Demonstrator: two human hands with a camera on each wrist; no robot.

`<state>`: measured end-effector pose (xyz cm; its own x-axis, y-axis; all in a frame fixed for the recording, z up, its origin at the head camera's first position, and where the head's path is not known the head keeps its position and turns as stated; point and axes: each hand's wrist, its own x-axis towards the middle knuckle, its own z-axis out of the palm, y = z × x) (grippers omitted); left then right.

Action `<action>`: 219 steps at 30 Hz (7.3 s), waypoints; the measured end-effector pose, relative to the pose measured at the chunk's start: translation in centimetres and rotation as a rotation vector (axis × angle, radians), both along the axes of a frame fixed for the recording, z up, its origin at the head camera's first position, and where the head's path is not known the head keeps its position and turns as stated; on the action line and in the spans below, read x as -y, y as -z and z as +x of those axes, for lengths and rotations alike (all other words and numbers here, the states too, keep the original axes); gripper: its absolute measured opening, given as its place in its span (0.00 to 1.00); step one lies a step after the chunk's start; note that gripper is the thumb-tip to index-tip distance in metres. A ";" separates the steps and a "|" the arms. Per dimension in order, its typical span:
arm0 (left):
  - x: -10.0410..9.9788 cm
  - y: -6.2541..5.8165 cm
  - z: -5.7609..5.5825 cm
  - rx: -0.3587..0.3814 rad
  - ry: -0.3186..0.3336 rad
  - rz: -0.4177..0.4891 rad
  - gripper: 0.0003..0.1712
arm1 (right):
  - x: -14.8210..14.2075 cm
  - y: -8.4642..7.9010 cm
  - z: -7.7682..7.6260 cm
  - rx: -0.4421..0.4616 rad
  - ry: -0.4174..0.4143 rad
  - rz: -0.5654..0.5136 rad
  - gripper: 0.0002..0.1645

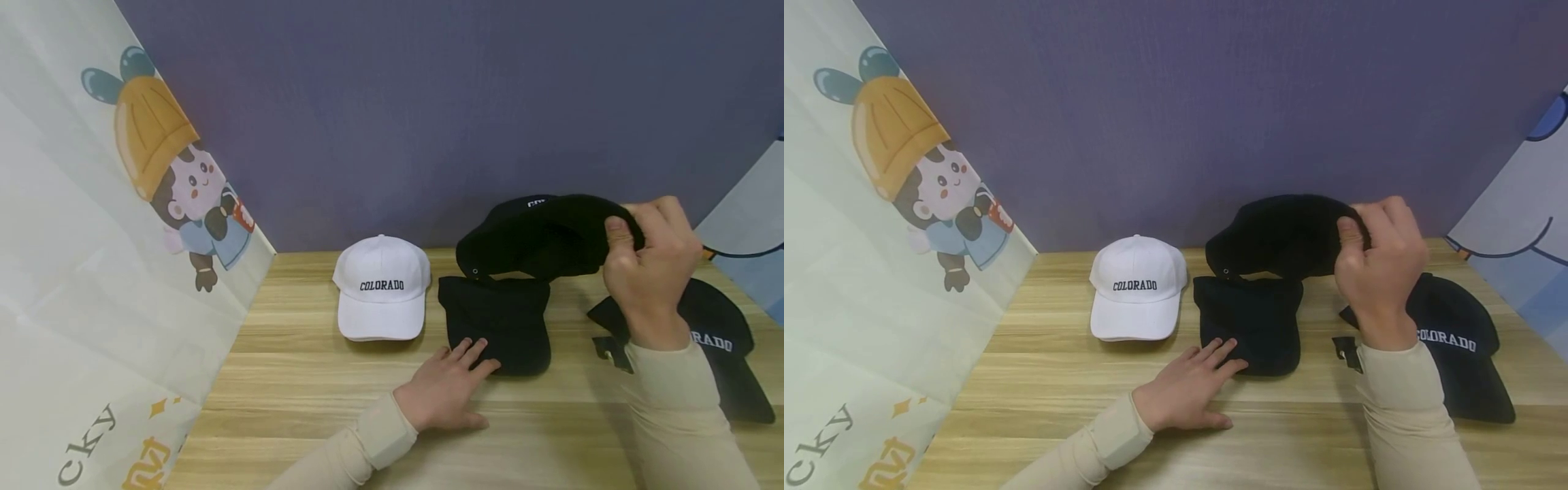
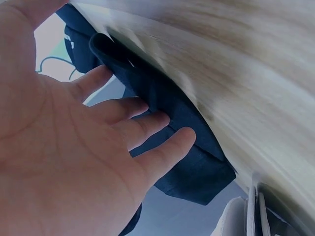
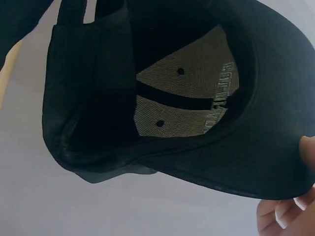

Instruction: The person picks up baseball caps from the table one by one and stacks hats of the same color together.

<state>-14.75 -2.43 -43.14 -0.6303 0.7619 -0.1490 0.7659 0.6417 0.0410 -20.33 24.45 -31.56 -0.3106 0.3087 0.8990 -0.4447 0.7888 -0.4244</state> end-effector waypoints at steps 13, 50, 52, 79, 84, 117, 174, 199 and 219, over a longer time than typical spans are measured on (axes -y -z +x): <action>0.0 0.4 -0.5 0.029 -0.020 0.004 0.49 | 0.4 -0.4 0.8 -0.008 -0.054 0.008 0.21; 0.8 0.6 -0.5 -0.012 -0.018 0.004 0.47 | 1.6 -1.4 3.7 0.098 -0.200 0.162 0.15; 0.8 0.6 -0.5 -0.013 -0.019 0.004 0.48 | 1.6 -1.3 3.7 0.098 -0.209 0.167 0.15; 0.8 0.7 -0.5 0.023 -0.030 -0.013 0.49 | 2.6 0.6 2.0 0.236 -0.184 0.279 0.05; 0.9 0.8 -0.5 0.032 -0.027 -0.008 0.49 | 2.6 0.9 1.8 0.252 -0.183 0.307 0.06; 0.8 0.6 -0.5 0.053 -0.041 -0.021 0.49 | 2.0 1.0 1.9 0.712 -0.220 0.520 0.09; 1.1 0.7 -1.0 0.021 -0.021 -0.006 0.53 | 4.6 2.6 1.7 1.208 -0.553 0.769 0.12; 1.2 0.9 -1.2 0.032 -0.036 -0.013 0.53 | 5.7 3.9 1.1 1.184 -0.530 0.879 0.13; 0.7 -0.3 -0.4 -0.096 0.043 0.002 0.42 | 6.2 4.5 0.9 1.226 -0.533 0.901 0.15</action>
<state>-15.16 -3.14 -42.80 -0.6085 0.7887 -0.0881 0.7931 0.6082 -0.0331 -19.41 18.20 -36.02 -0.8367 -0.5297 -0.1391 -0.4953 0.8403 -0.2204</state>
